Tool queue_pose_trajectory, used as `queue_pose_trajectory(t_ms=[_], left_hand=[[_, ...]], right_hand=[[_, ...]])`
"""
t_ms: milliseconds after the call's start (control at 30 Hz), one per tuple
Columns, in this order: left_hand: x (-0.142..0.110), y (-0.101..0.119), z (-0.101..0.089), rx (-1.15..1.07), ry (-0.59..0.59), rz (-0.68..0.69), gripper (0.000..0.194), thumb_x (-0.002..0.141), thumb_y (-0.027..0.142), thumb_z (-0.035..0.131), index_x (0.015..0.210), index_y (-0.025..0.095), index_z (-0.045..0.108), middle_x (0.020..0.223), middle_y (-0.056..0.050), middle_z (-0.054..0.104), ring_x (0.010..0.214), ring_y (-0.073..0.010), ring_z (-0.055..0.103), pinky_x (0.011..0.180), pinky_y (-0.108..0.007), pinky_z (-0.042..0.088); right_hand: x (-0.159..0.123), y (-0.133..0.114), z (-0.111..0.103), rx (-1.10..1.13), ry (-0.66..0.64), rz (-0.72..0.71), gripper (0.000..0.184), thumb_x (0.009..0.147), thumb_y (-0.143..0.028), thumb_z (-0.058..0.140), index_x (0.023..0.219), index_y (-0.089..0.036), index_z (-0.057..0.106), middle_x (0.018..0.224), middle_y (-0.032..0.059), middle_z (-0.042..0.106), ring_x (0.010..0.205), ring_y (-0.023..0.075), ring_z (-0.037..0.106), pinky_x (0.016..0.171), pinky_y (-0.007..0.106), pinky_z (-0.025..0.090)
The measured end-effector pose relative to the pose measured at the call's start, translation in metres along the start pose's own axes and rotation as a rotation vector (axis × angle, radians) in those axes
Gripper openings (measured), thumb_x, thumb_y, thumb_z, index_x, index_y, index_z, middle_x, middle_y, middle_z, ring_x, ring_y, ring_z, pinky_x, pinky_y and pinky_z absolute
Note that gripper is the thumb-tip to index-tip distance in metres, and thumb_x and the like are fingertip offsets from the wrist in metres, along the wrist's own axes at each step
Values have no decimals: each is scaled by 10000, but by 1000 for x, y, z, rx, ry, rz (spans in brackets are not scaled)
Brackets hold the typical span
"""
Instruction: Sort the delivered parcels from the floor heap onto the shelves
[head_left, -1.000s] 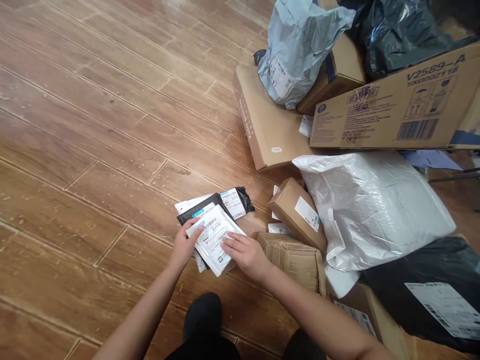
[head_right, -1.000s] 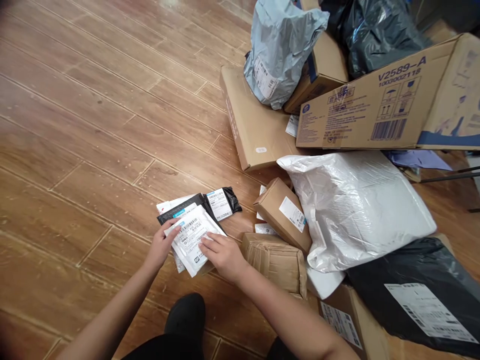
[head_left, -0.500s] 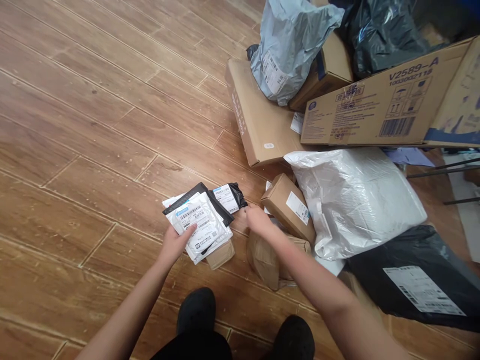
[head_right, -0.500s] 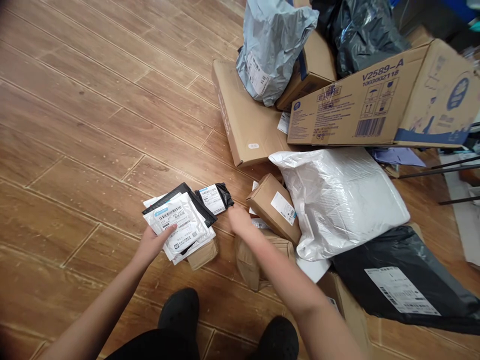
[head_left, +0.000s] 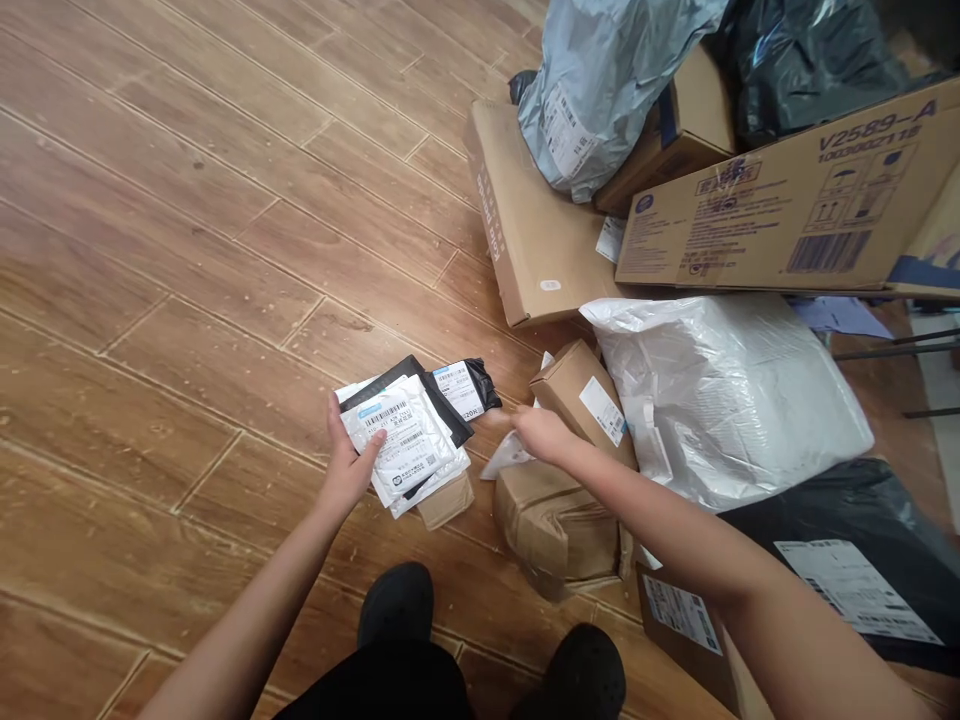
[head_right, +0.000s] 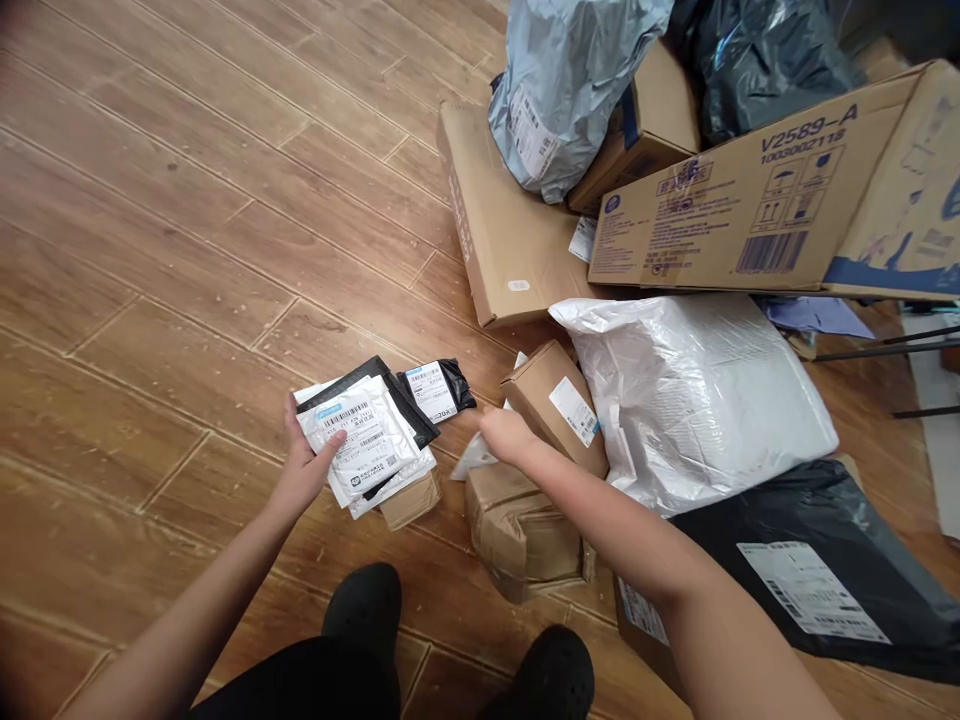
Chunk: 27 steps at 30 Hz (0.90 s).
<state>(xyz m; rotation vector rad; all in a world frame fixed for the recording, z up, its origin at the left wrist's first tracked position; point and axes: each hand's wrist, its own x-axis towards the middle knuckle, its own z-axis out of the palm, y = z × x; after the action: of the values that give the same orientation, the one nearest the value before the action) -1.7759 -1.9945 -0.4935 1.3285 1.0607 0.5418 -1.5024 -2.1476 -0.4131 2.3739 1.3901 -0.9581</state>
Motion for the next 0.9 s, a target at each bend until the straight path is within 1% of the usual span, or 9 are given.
queue_pose_trajectory(t_ms=[100, 200, 300, 467, 567, 667, 700, 800, 900], left_hand=[[2, -3, -4, 16, 29, 18, 969, 870, 404, 627, 1565, 298, -40, 1610, -132, 288, 1421, -251, 405, 1204, -466, 290], [7, -9, -10, 115, -15, 62, 716, 899, 456, 555, 1527, 259, 274, 1550, -117, 401, 1397, -270, 422, 1190, -475, 297], [11, -8, -16, 239, -117, 67, 490, 906, 507, 499, 1285, 214, 602, 1349, -105, 602, 1252, -288, 540, 1118, -473, 374], [14, 0, -17, 192, -14, 6, 391, 794, 517, 651, 1031, 213, 714, 1144, -66, 703, 1114, -282, 611, 1028, -412, 435], [12, 1, -16, 157, 27, -28, 332, 735, 490, 711, 912, 209, 729, 1044, -55, 727, 1053, -277, 633, 996, -397, 449], [6, -4, -16, 95, -11, -13, 337, 799, 511, 633, 899, 204, 730, 1036, -57, 722, 1056, -265, 628, 1015, -399, 439], [3, -6, -16, 51, -21, -12, 377, 832, 538, 581, 909, 199, 727, 1045, -62, 717, 1058, -264, 627, 1014, -404, 443], [-3, -13, -14, -129, -76, -53, 543, 882, 639, 428, 974, 183, 707, 1071, -87, 709, 1031, -274, 650, 958, -422, 493], [-6, -14, -13, -212, -130, -27, 710, 830, 762, 387, 1085, 166, 678, 1151, -119, 699, 1097, -305, 645, 983, -450, 497]], right_hand=[[-8, 13, -21, 132, 151, -71, 132, 878, -201, 577, 903, -161, 700, 972, 96, 693, 885, 196, 638, 808, 281, 454], [-17, 36, -26, 393, 268, -73, 91, 860, -242, 589, 860, -175, 651, 917, 47, 676, 847, 169, 613, 776, 272, 448], [-22, 58, -14, 790, 287, -67, 185, 873, -370, 569, 880, -186, 568, 811, 2, 638, 758, 148, 593, 705, 264, 464], [-36, 57, -4, 1379, 320, -46, 349, 793, -486, 707, 840, -205, 506, 672, -53, 604, 579, 93, 527, 560, 213, 435], [-50, 31, -5, 1739, 488, -12, 326, 759, -420, 774, 853, -211, 543, 799, -28, 677, 714, 108, 624, 653, 233, 530], [-61, -13, 12, 2017, 696, 88, 261, 763, -338, 780, 905, -231, 589, 964, -12, 714, 915, 118, 667, 768, 238, 585], [-63, -32, 23, 2082, 675, 139, 258, 756, -312, 787, 918, -237, 600, 984, -10, 720, 932, 118, 674, 775, 234, 594], [-65, -92, 63, 2203, 384, 267, 331, 689, -275, 839, 930, -236, 615, 974, -1, 740, 882, 138, 705, 739, 250, 615], [-62, -146, 97, 2204, 227, 265, 412, 653, -340, 871, 945, -216, 608, 996, 25, 749, 851, 165, 723, 745, 289, 617]])
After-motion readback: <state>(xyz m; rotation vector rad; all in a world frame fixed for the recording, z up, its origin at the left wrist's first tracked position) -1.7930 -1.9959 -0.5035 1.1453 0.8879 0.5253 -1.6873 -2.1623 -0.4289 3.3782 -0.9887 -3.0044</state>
